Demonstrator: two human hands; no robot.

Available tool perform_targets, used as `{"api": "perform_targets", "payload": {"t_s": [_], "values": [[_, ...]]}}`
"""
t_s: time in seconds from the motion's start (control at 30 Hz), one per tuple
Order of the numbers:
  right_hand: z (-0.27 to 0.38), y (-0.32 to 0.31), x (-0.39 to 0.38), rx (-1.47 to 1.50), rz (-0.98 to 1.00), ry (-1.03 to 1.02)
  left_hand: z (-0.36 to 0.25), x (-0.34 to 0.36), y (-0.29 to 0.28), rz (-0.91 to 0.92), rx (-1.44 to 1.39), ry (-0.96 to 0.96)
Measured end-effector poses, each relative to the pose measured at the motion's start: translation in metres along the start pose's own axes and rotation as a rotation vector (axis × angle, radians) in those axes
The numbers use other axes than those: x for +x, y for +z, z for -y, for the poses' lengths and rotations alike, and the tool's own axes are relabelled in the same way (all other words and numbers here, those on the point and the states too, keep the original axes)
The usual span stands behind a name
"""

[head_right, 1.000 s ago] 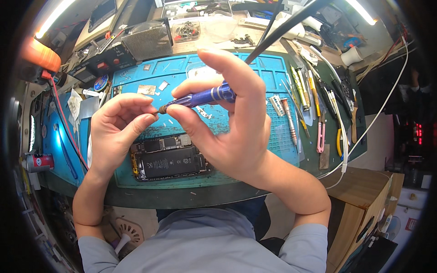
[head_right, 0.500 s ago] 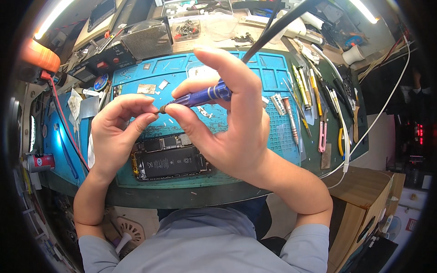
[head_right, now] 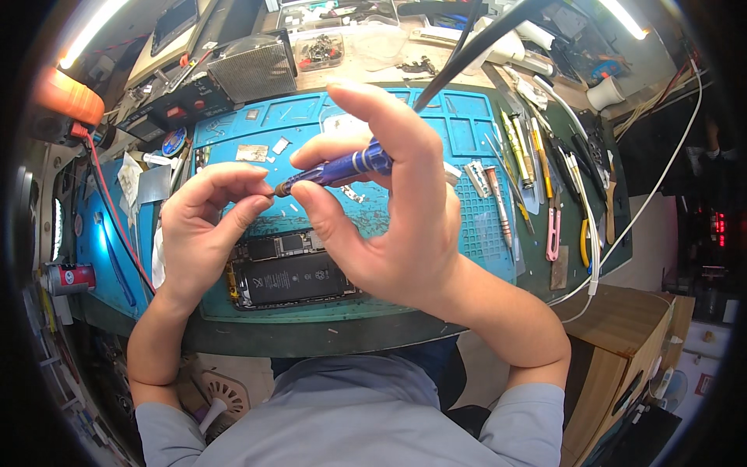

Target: The person uses a screwdriver to remove screws from a smartphone's internal components and places them in a small container. They then use a metal pick to lift and disconnect a ribbon cable from the motherboard. The person continues to remove additional screws and components from the device.

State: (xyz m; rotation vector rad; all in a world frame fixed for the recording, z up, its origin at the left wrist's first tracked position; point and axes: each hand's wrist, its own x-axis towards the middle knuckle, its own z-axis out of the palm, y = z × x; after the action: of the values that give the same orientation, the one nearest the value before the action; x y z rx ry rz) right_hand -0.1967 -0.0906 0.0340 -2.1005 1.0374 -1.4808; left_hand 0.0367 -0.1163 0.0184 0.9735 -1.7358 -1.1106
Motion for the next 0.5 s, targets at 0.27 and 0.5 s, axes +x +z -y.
{"api": "perform_targets", "payload": {"t_s": [0.27,0.5], "values": [[-0.0027,0.0014,-0.0020,0.007,-0.012,0.013,-0.0006,-0.0011,-0.0037,0.098,-0.060,-0.077],[-0.0015,0.0018,-0.0020,0.020,-0.040,0.055,-0.0005,0.0022,-0.0038,0.145,-0.010,-0.076]]}}
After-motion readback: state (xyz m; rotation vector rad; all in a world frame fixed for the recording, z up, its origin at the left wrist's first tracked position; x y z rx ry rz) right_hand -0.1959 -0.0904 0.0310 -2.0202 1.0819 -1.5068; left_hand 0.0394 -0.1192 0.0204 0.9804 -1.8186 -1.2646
